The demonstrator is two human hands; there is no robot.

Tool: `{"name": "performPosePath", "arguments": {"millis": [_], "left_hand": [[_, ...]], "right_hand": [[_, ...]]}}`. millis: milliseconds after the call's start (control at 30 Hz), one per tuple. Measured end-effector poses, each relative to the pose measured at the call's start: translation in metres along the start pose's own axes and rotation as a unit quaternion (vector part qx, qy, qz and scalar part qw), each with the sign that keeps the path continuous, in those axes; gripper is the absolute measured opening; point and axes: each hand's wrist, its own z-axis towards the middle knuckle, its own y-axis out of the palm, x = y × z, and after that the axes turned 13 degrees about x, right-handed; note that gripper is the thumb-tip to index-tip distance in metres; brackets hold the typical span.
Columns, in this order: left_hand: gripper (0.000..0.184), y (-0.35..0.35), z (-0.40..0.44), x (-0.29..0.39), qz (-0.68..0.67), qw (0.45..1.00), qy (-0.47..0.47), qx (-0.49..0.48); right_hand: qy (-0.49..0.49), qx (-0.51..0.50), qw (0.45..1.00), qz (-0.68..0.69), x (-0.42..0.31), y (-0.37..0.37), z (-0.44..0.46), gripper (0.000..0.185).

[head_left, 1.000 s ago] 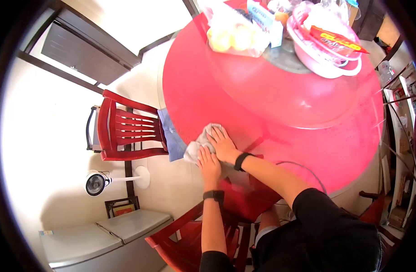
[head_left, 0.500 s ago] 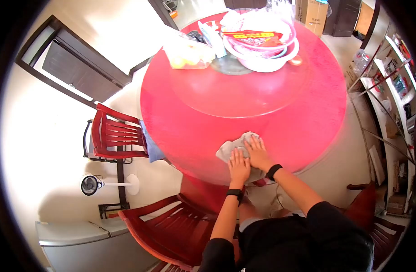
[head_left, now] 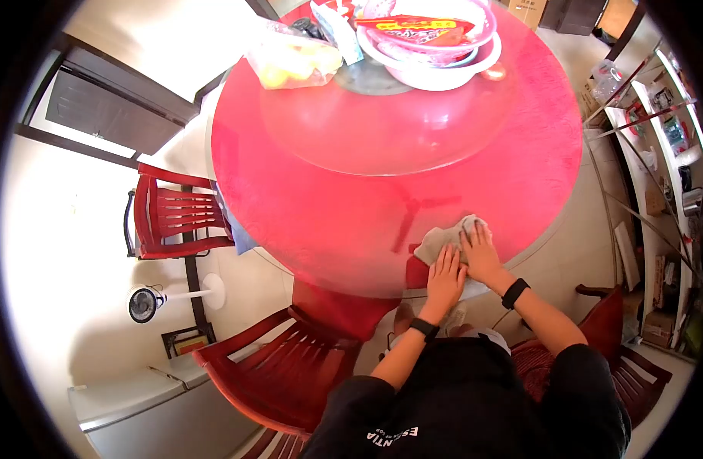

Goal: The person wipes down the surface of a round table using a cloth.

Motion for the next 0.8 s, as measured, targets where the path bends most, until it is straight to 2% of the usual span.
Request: {"name": "performPosePath", "arguments": {"millis": [67,100,200,300,400,500,633,733,800], "left_hand": [[0.056,-0.023,-0.011,-0.019,0.025,1.0,-0.011,-0.008],[0.059,-0.041,-0.016,-0.029,0.051,0.998,-0.013,-0.016],[0.073,-0.091,-0.026,-0.062,0.135,0.989,-0.029,-0.051],[0.076,-0.121,-0.021,-0.101,0.189,0.978,-0.068,-0.06],[0.076,-0.138,-0.002,-0.137,0.195,0.977,-0.088,-0.014],[0.076,-0.148,0.022,-0.165,0.179,0.979,-0.101,0.017],[0.074,-0.158,0.052,-0.196,0.143,0.983,-0.116,0.012],[0.071,-0.161,0.067,-0.211,0.156,0.984,-0.078,0.016],[0.069,-0.162,0.063,-0.213,0.129,0.988,-0.077,0.016]], "right_hand": [[-0.075,-0.029,0.997,0.018,-0.03,-0.006,0.023,0.07],[-0.111,-0.003,0.994,0.024,-0.048,-0.015,0.035,0.073],[-0.198,-0.008,0.976,0.092,-0.095,-0.018,0.08,0.076],[-0.206,0.025,0.977,0.057,-0.155,-0.004,0.119,0.07],[-0.146,0.067,0.986,-0.035,-0.206,0.029,0.153,0.056],[-0.147,0.127,0.981,0.006,-0.217,0.033,0.186,0.058],[-0.1,0.122,0.987,0.034,-0.226,0.028,0.221,0.057],[-0.052,0.075,0.996,-0.001,-0.234,0.017,0.231,0.052],[-0.035,0.093,0.994,-0.035,-0.238,0.026,0.224,0.056]]}}
